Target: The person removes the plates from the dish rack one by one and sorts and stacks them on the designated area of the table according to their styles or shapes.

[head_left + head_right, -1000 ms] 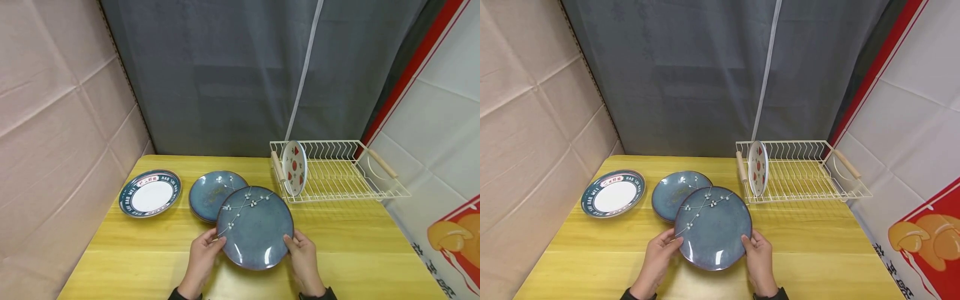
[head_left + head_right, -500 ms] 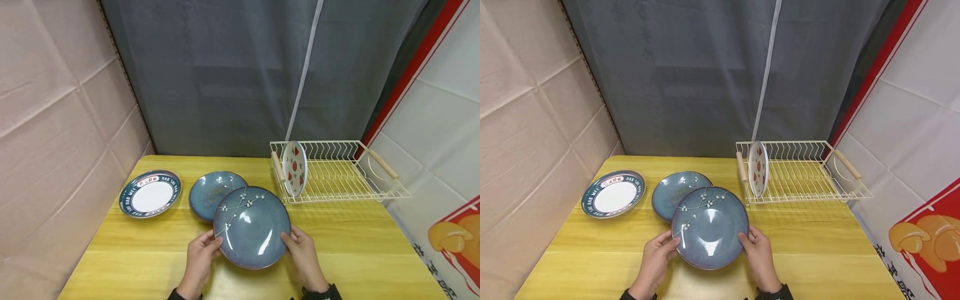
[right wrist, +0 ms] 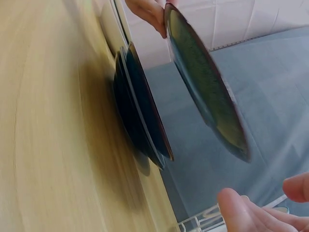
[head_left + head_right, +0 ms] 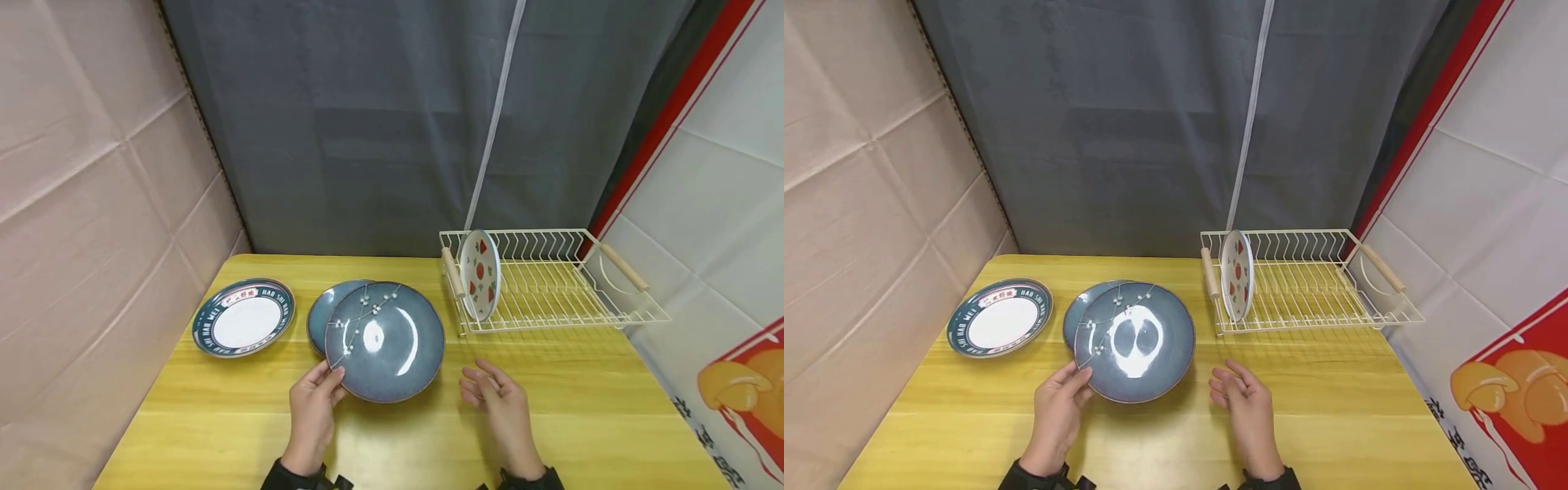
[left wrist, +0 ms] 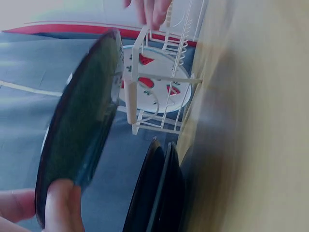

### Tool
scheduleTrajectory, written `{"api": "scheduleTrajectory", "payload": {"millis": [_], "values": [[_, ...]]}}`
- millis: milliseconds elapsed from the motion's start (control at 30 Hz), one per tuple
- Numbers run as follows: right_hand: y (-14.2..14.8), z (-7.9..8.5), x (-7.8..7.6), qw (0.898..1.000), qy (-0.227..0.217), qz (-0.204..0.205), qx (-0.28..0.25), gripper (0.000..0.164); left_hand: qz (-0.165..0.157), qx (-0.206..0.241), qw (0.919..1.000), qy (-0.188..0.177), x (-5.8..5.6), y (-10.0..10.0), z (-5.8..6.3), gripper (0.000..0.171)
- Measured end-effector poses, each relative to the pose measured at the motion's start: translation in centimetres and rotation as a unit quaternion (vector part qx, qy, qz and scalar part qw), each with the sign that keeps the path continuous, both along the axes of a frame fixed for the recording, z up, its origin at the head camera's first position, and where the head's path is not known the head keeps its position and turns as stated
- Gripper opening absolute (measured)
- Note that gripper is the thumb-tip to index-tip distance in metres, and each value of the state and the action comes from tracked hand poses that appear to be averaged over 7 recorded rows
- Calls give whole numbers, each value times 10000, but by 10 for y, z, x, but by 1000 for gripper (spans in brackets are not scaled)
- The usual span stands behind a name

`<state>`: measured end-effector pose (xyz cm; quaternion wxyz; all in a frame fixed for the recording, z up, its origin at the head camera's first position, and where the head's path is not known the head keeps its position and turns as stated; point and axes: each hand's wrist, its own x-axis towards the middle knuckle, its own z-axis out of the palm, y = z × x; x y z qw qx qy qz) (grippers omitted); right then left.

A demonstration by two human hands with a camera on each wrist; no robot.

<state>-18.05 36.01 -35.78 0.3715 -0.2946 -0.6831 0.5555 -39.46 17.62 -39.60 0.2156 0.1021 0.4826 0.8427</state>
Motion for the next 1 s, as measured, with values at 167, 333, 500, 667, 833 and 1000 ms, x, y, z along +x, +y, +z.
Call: {"api": "scheduleTrajectory", "payload": {"millis": [167, 333, 500, 667, 833, 1000], "values": [[1, 4, 5, 9998, 83, -139, 132, 34, 341, 22, 9994, -98, -15, 3, 1, 40], [2, 4, 7, 9996, 172, -185, 104, 35, 488, 19, 9986, -208, -25, 8, 0, 40], [1, 3, 8, 9995, 80, -283, 62, 34, 452, 84, 9986, -279, -31, 14, -2, 43], [1, 2, 8, 9993, 19, -369, 73, 32, 454, 44, 9982, -385, -33, 20, -6, 45], [1, 1, 9, 9988, 41, -456, 165, 32, 539, -41, 9978, -372, -35, 22, -8, 44], [1, -1, 8, 9986, 64, -492, 197, 32, 500, -363, 9976, -299, -37, 22, -5, 49]]}}
